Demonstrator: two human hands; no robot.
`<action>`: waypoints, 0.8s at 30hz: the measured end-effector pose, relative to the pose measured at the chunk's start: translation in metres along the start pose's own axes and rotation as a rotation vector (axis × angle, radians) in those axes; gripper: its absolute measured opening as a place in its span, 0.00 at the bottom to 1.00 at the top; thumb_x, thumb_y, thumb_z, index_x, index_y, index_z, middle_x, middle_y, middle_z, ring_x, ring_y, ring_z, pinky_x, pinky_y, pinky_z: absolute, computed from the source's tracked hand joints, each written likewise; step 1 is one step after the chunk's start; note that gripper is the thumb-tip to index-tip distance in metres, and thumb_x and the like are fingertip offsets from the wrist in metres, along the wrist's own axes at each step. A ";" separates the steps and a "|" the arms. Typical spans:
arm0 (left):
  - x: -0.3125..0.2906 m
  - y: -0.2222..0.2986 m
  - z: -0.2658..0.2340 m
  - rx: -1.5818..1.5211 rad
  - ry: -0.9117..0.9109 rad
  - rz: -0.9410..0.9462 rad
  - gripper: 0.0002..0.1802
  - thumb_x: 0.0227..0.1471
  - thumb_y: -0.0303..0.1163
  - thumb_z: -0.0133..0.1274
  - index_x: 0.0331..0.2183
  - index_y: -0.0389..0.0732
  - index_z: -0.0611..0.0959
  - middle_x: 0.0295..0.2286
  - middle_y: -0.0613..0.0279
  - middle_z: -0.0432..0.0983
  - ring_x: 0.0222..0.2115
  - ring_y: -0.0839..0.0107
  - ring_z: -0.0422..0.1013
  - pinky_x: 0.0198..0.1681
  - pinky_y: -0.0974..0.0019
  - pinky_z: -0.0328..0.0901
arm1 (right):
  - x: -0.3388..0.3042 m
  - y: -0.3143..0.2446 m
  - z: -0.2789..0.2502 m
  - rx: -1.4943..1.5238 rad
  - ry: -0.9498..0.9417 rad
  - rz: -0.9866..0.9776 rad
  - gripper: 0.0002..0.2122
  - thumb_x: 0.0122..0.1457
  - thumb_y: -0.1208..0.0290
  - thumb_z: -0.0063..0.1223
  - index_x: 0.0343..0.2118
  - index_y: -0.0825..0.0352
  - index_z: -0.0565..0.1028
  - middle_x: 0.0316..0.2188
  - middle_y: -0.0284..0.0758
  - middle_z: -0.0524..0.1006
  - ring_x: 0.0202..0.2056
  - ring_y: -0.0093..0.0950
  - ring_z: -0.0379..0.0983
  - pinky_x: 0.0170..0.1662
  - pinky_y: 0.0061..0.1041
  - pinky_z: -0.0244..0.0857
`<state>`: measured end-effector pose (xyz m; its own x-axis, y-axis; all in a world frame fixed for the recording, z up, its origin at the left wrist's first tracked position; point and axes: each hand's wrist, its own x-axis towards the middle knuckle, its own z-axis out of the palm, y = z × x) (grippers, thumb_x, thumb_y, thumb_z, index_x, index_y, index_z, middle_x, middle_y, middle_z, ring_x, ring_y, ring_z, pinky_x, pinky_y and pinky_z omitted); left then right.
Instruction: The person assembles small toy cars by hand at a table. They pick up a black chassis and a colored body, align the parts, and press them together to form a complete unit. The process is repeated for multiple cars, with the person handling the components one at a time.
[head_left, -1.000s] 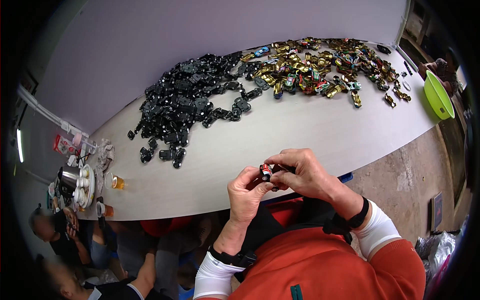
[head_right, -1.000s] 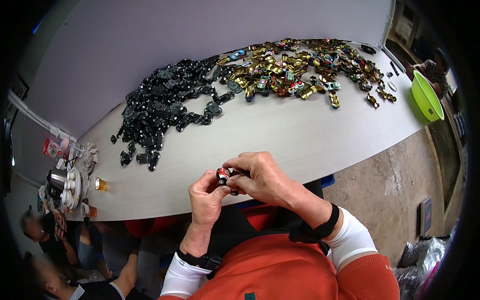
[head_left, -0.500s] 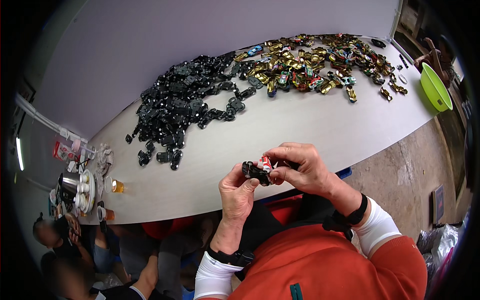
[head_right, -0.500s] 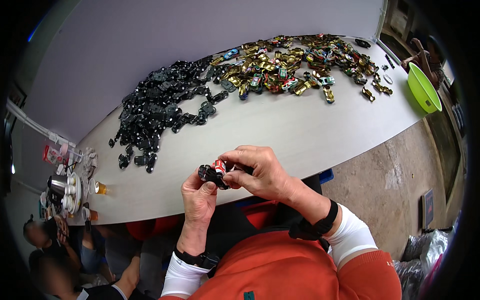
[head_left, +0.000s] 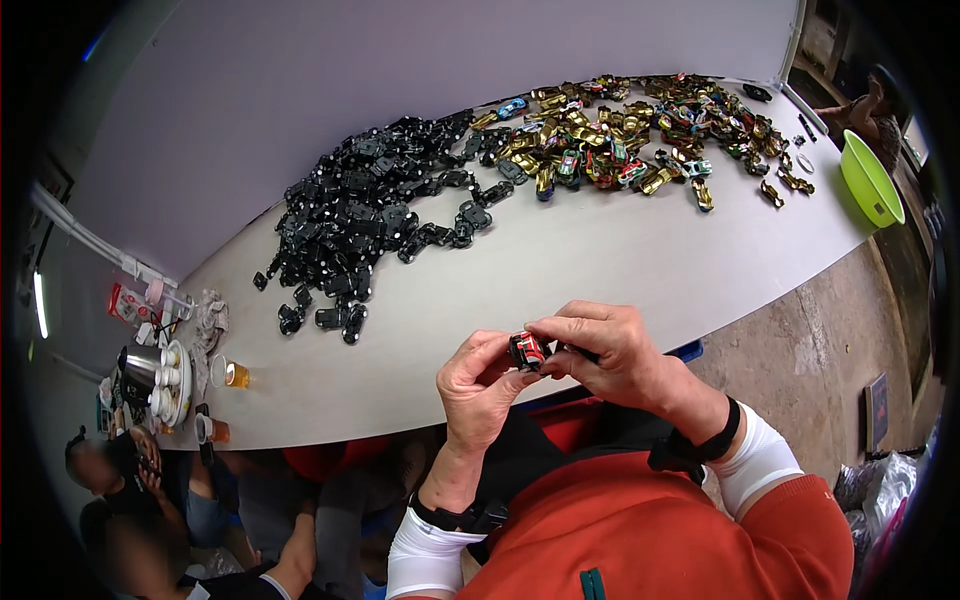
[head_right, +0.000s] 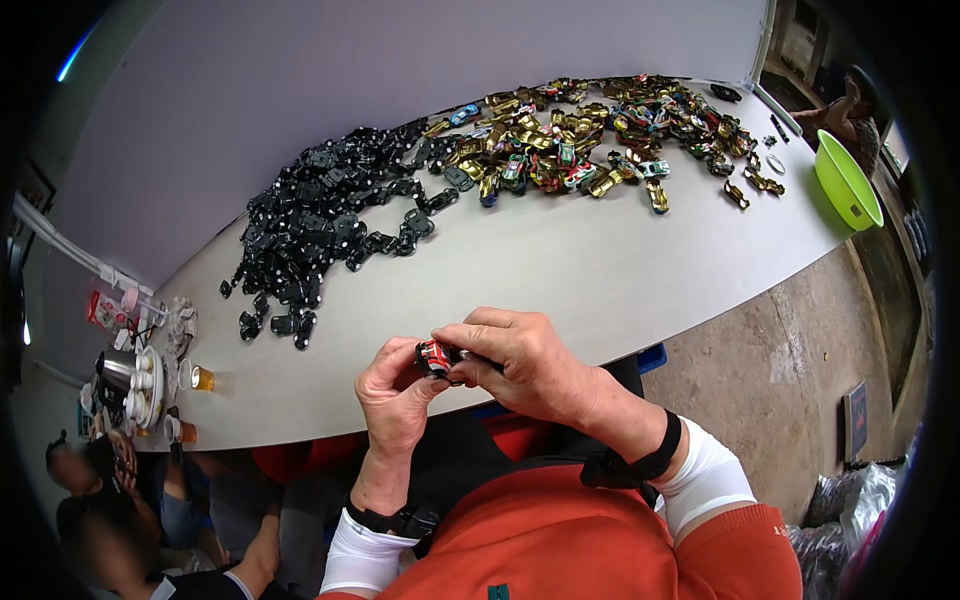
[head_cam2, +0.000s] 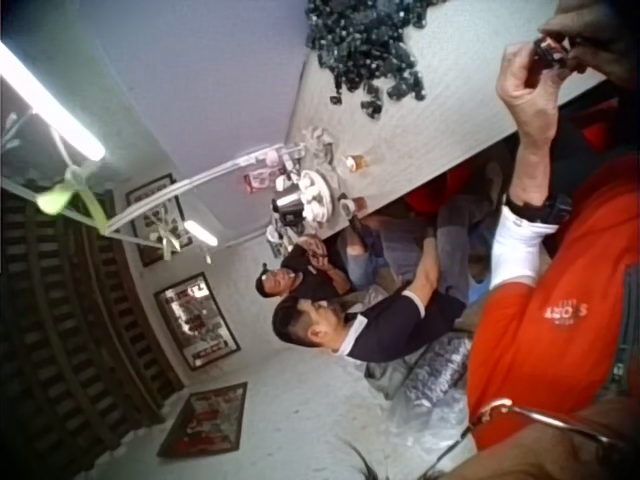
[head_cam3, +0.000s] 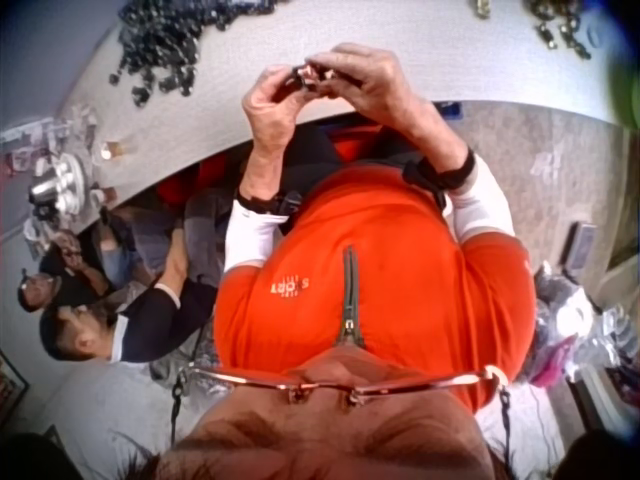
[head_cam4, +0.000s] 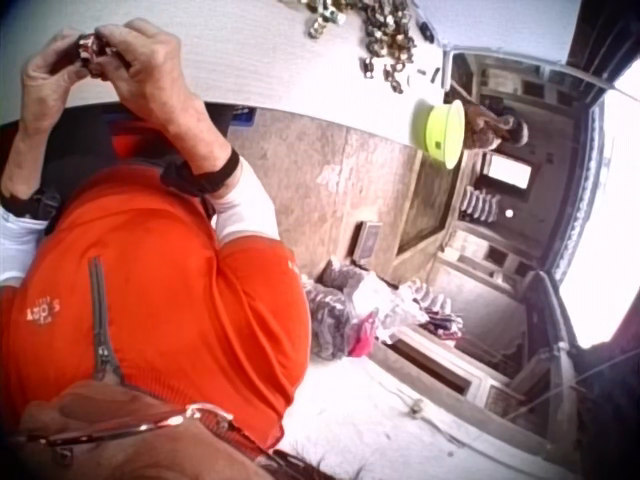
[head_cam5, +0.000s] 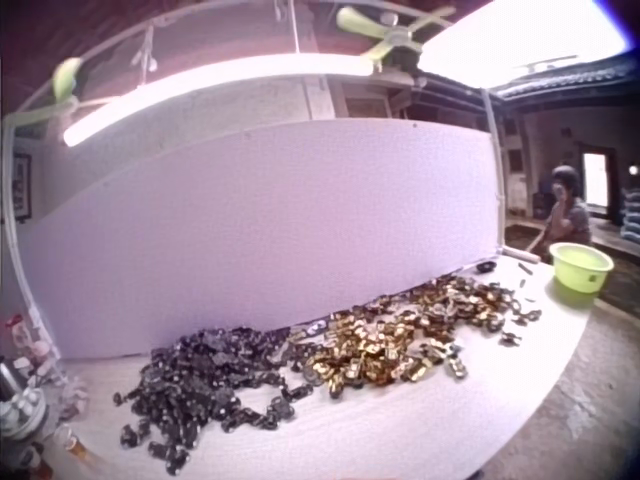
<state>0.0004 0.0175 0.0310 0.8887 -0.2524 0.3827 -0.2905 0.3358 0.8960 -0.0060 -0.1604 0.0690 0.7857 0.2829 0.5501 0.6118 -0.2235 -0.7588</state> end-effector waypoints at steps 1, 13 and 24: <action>0.000 0.001 0.000 0.008 0.006 -0.003 0.17 0.40 0.14 0.57 0.37 0.31 0.78 0.33 0.62 0.71 0.34 0.72 0.72 0.38 0.71 0.71 | 0.001 0.001 0.000 -0.013 -0.004 -0.005 0.17 0.43 0.83 0.59 0.40 0.69 0.73 0.25 0.37 0.73 0.23 0.29 0.73 0.24 0.23 0.68; -0.004 0.002 0.011 0.056 0.049 0.029 0.16 0.41 0.16 0.57 0.38 0.31 0.78 0.33 0.61 0.72 0.33 0.73 0.71 0.38 0.71 0.70 | 0.002 -0.011 -0.005 -0.181 -0.074 -0.038 0.21 0.42 0.81 0.60 0.43 0.66 0.71 0.25 0.37 0.71 0.25 0.34 0.73 0.26 0.26 0.69; 0.006 0.009 0.004 -0.360 -0.091 -0.114 0.16 0.43 0.20 0.58 0.38 0.31 0.77 0.32 0.61 0.70 0.32 0.73 0.71 0.34 0.72 0.70 | 0.012 -0.014 -0.005 -0.054 -0.211 -0.075 0.22 0.47 0.79 0.56 0.45 0.67 0.61 0.33 0.41 0.66 0.27 0.40 0.70 0.29 0.33 0.69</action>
<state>0.0016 0.0157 0.0423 0.8685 -0.3802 0.3181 -0.0341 0.5943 0.8035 -0.0049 -0.1584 0.0880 0.7047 0.4880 0.5150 0.6762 -0.2422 -0.6957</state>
